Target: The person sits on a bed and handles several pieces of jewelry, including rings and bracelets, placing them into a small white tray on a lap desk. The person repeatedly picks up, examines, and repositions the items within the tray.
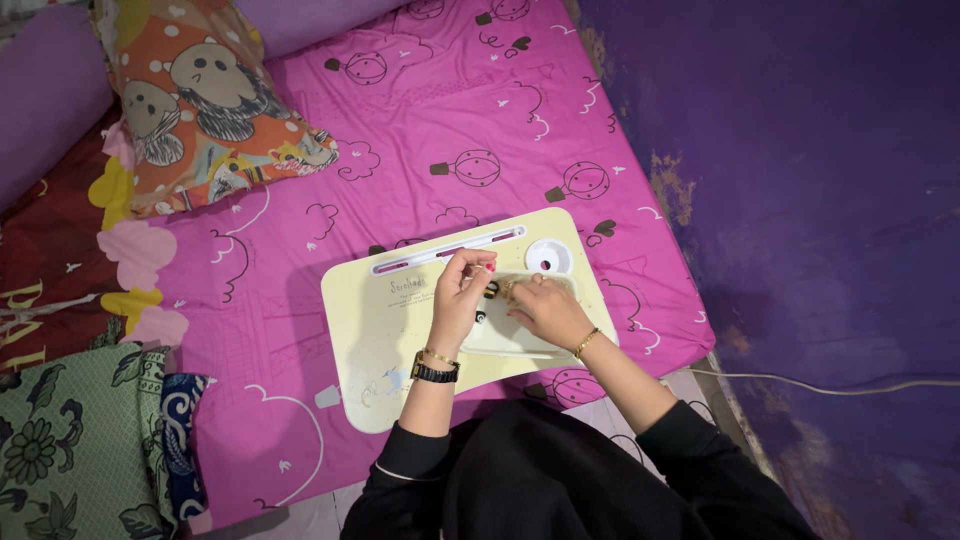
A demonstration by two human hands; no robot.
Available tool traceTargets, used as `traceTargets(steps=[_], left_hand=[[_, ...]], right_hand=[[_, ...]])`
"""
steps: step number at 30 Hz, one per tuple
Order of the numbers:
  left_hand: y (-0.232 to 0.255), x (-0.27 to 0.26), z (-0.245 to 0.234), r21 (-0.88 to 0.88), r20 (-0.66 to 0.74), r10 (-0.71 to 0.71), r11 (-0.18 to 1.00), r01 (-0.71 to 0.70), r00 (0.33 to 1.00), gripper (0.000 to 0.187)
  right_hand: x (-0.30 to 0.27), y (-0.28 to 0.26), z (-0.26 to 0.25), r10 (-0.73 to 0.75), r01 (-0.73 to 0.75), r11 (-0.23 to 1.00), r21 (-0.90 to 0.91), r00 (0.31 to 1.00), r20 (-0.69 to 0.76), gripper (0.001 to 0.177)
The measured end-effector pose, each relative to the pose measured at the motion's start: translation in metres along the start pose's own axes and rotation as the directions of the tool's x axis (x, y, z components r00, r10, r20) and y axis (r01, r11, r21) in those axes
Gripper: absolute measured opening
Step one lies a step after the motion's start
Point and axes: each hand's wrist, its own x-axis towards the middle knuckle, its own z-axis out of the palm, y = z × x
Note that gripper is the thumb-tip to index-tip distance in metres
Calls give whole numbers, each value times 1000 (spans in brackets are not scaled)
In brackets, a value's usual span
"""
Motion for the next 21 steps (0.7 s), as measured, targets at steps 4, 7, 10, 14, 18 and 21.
traceTargets(steps=[4, 7, 10, 14, 18, 21], left_hand=[[-6, 2, 3, 59, -22, -35, 998, 36, 999, 6], [-10, 3, 7, 16, 1, -76, 997, 76, 997, 4], [-14, 3, 12, -31, 29, -93, 995, 94, 995, 4], [-15, 4, 17, 1, 49, -105, 994, 105, 993, 3], [-14, 3, 19, 76, 59, -98, 993, 93, 993, 5], [-14, 3, 23, -23, 106, -127, 991, 131, 986, 11]], right_hand=[[-3, -17, -27, -255, 232, 962, -143, 951, -176, 22], [-8, -28, -43, -331, 288, 939, -187, 903, -274, 21], [-10, -33, -52, -348, 295, 933, -208, 887, -302, 20], [-11, -32, -57, -328, 272, 939, -210, 892, -310, 19], [-15, -32, -64, -315, 261, 947, -189, 873, -372, 18], [-16, -32, -75, -294, 237, 953, -187, 869, -398, 20]])
